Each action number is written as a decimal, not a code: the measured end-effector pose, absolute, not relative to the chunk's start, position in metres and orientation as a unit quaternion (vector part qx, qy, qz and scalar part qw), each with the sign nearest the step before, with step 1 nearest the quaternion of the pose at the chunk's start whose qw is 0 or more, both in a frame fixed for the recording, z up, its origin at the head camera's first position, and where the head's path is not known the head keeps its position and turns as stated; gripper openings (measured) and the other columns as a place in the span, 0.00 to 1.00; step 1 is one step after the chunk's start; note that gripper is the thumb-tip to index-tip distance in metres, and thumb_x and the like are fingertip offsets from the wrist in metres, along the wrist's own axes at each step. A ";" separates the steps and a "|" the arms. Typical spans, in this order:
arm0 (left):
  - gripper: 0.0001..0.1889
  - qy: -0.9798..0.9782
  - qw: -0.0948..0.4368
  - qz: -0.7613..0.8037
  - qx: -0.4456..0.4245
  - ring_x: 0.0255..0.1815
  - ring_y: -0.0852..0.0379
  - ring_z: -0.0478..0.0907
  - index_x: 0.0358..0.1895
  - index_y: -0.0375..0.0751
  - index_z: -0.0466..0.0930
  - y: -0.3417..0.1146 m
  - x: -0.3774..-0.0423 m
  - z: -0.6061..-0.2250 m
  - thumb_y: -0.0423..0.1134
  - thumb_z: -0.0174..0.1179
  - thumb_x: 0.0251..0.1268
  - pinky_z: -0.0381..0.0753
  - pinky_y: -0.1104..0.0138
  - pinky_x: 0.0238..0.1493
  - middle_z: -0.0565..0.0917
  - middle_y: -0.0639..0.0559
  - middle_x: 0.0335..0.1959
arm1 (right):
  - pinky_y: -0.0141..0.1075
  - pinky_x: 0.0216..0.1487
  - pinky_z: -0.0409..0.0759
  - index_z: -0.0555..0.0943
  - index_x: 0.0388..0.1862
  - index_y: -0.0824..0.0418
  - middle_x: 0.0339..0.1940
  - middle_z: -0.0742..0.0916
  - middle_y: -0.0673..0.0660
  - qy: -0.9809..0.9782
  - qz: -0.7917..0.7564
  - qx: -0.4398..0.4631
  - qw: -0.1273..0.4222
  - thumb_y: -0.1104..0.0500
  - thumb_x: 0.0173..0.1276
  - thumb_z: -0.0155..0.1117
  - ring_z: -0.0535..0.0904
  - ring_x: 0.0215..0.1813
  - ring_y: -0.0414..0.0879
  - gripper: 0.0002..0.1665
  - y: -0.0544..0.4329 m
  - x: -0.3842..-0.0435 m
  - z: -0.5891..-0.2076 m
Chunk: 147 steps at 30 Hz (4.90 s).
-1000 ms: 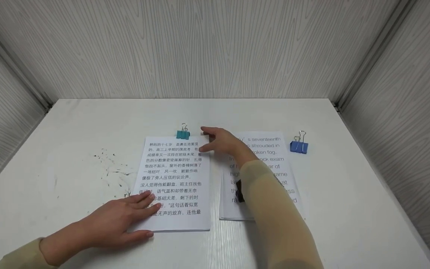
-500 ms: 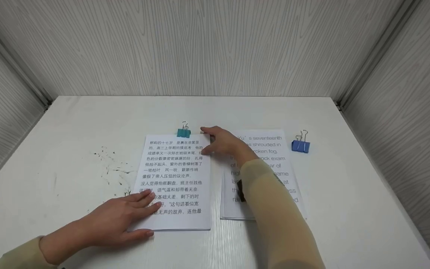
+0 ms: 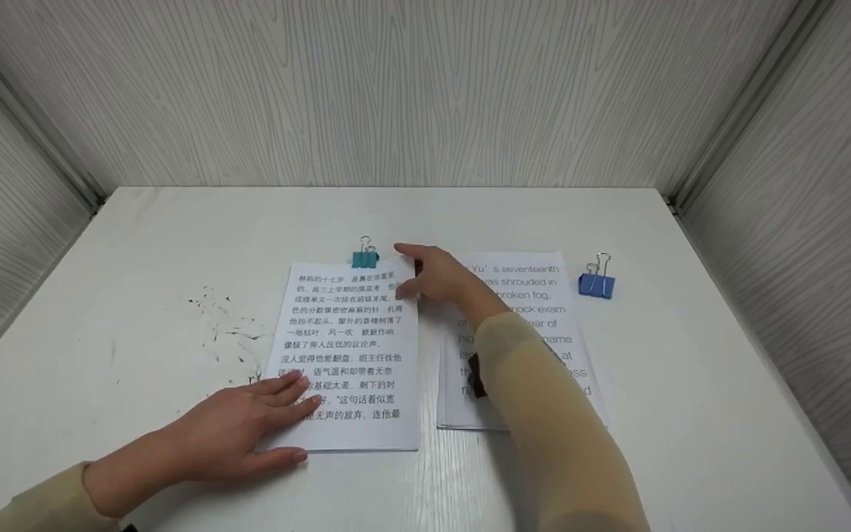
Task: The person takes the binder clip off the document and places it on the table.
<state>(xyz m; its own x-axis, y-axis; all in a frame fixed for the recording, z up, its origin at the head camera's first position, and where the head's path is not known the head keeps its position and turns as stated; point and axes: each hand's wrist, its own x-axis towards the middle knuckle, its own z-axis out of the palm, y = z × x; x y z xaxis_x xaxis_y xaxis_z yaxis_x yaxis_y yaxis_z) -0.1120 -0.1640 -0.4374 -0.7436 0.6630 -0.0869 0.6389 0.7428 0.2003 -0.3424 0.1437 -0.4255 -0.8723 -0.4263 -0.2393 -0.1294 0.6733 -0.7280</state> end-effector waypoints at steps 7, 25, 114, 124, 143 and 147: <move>0.39 0.930 0.074 0.084 0.350 0.80 0.41 0.66 0.78 0.48 0.74 -0.164 -0.112 -0.437 0.71 0.46 0.79 0.73 0.47 0.74 0.72 0.41 0.78 | 0.45 0.67 0.75 0.65 0.86 0.41 0.74 0.77 0.55 0.861 -0.451 -0.142 0.189 0.56 0.69 0.79 0.77 0.67 0.51 0.51 0.136 -0.336 -0.420; 0.39 0.932 0.079 0.092 0.343 0.81 0.42 0.66 0.79 0.48 0.73 -0.166 -0.111 -0.434 0.70 0.47 0.78 0.72 0.46 0.74 0.71 0.42 0.79 | 0.43 0.54 0.87 0.65 0.86 0.46 0.67 0.83 0.57 0.798 -0.535 -0.157 0.231 0.62 0.73 0.73 0.88 0.56 0.53 0.47 0.141 -0.321 -0.415; 0.22 0.806 0.127 0.550 0.178 0.65 0.52 0.83 0.64 0.48 0.87 -0.152 -0.284 -0.363 0.56 0.60 0.80 0.64 0.52 0.79 0.87 0.50 0.61 | 0.39 0.52 0.87 0.65 0.85 0.44 0.69 0.84 0.58 0.709 -0.605 -0.305 0.196 0.68 0.76 0.67 0.88 0.59 0.58 0.45 0.153 -0.241 -0.393; 0.21 0.804 0.135 0.549 0.186 0.59 0.51 0.85 0.55 0.47 0.89 -0.150 -0.285 -0.365 0.57 0.58 0.81 0.69 0.50 0.75 0.89 0.51 0.54 | 0.40 0.51 0.88 0.66 0.85 0.43 0.67 0.85 0.58 0.712 -0.604 -0.300 0.195 0.67 0.76 0.68 0.88 0.58 0.58 0.44 0.154 -0.240 -0.394; 0.17 0.790 0.096 0.582 0.171 0.59 0.53 0.85 0.59 0.41 0.88 -0.143 -0.283 -0.368 0.47 0.66 0.77 0.70 0.57 0.74 0.91 0.49 0.51 | 0.44 0.57 0.87 0.66 0.85 0.47 0.70 0.83 0.60 0.702 -0.623 -0.281 0.202 0.68 0.76 0.66 0.87 0.60 0.58 0.43 0.155 -0.242 -0.398; 0.16 0.803 0.076 0.567 0.168 0.58 0.54 0.84 0.58 0.41 0.89 -0.140 -0.282 -0.369 0.46 0.67 0.77 0.72 0.57 0.71 0.91 0.51 0.49 | 0.46 0.60 0.86 0.66 0.85 0.47 0.71 0.82 0.60 0.695 -0.628 -0.280 0.209 0.68 0.78 0.64 0.85 0.64 0.58 0.41 0.156 -0.243 -0.400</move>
